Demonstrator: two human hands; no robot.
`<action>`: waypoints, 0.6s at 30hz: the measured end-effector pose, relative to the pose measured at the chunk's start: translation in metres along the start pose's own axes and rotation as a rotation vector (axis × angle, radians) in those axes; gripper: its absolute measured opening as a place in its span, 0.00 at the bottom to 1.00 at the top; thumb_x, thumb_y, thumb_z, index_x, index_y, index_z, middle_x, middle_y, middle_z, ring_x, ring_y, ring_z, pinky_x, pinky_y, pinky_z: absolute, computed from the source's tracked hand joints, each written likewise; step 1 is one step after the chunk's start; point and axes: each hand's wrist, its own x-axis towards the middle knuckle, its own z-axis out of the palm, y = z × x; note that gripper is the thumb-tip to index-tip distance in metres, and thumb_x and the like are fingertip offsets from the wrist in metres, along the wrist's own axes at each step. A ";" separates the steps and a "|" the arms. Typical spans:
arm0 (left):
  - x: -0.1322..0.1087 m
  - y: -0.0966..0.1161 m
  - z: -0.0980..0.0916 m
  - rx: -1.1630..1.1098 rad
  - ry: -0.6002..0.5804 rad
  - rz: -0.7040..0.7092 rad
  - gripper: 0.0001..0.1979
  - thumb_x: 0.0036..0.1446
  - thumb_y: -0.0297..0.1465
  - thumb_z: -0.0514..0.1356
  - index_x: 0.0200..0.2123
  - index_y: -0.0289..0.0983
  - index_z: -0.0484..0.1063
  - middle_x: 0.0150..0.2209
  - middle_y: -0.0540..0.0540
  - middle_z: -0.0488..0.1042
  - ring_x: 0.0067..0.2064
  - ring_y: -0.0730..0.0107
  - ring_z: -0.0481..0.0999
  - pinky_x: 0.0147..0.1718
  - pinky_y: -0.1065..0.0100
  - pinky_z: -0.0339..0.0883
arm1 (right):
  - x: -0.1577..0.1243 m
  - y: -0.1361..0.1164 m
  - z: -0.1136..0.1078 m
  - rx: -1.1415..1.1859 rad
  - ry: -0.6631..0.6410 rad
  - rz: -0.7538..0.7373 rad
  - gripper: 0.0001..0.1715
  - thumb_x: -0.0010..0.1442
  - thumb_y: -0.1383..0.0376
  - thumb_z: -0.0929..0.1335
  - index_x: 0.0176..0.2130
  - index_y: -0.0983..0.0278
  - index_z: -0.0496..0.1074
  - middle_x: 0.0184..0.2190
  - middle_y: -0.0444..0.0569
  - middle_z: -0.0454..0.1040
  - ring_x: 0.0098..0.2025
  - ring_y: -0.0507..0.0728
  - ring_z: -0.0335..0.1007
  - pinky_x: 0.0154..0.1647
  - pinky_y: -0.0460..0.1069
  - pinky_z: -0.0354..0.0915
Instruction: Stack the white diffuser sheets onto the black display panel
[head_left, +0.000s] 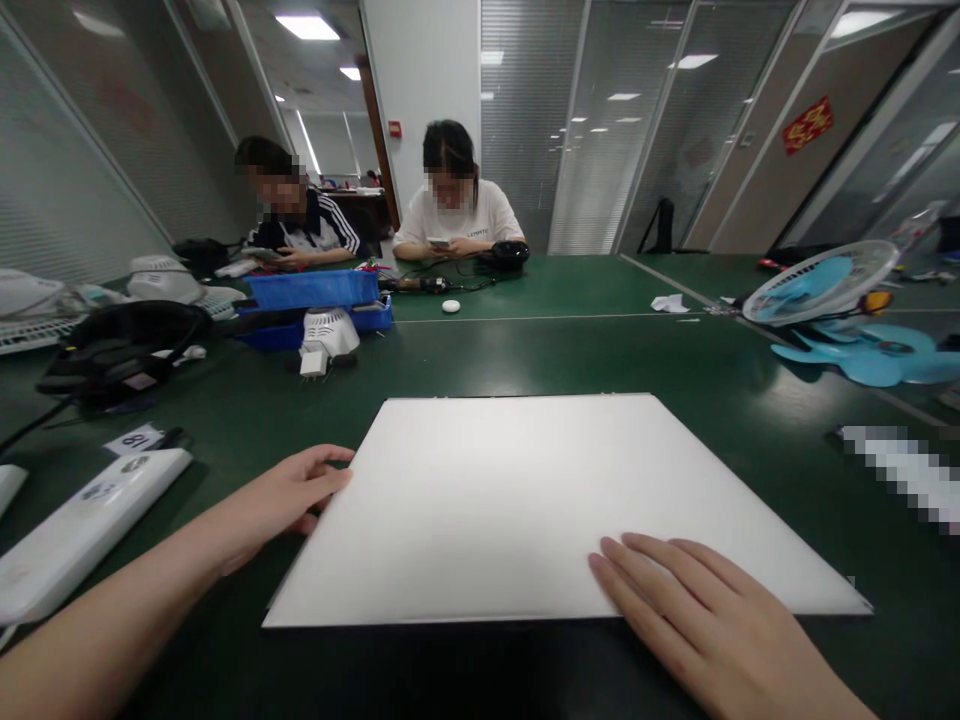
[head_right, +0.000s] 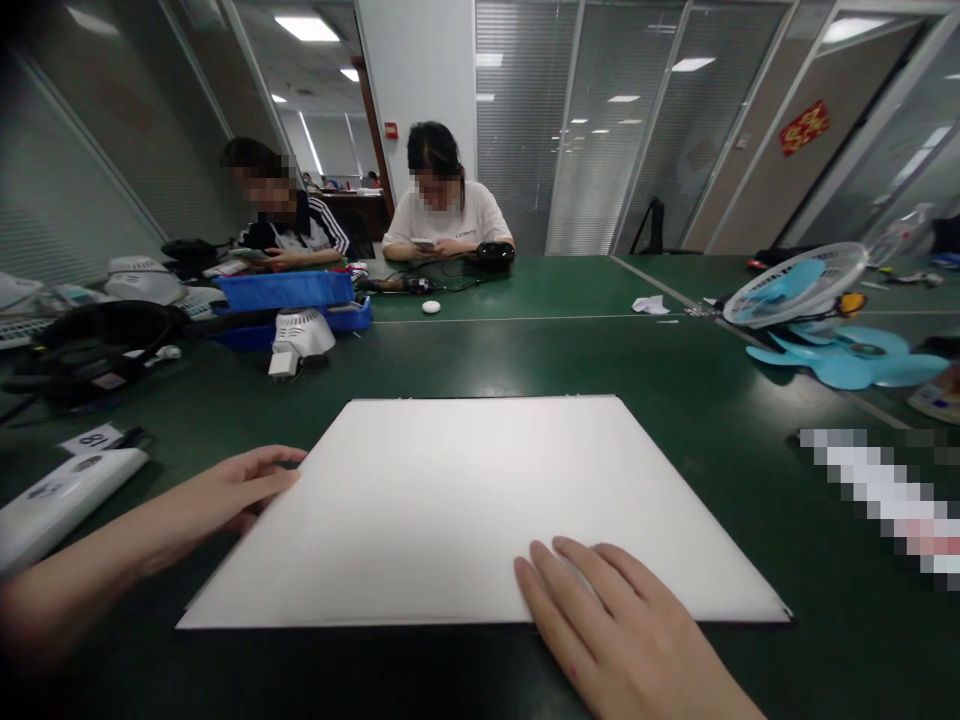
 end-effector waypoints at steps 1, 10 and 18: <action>-0.005 0.001 0.000 0.176 0.122 0.108 0.27 0.56 0.48 0.63 0.54 0.39 0.71 0.45 0.39 0.78 0.46 0.47 0.80 0.36 0.59 0.77 | 0.001 0.001 -0.002 -0.002 -0.002 -0.002 0.24 0.71 0.71 0.55 0.55 0.65 0.73 0.49 0.48 0.79 0.49 0.58 0.73 0.47 0.55 0.65; -0.103 0.036 0.078 0.908 0.356 1.361 0.18 0.68 0.40 0.54 0.54 0.36 0.72 0.47 0.41 0.80 0.46 0.58 0.78 0.45 0.61 0.73 | 0.016 0.015 -0.028 -0.002 -0.055 -0.034 0.25 0.71 0.70 0.55 0.57 0.64 0.73 0.52 0.47 0.78 0.50 0.56 0.73 0.47 0.54 0.68; -0.112 0.042 0.088 1.176 0.299 1.501 0.14 0.64 0.24 0.54 0.49 0.34 0.76 0.43 0.42 0.82 0.41 0.61 0.81 0.38 0.63 0.75 | 0.015 0.002 -0.037 0.003 -0.066 -0.043 0.25 0.72 0.69 0.54 0.54 0.62 0.75 0.49 0.45 0.79 0.47 0.55 0.75 0.44 0.53 0.69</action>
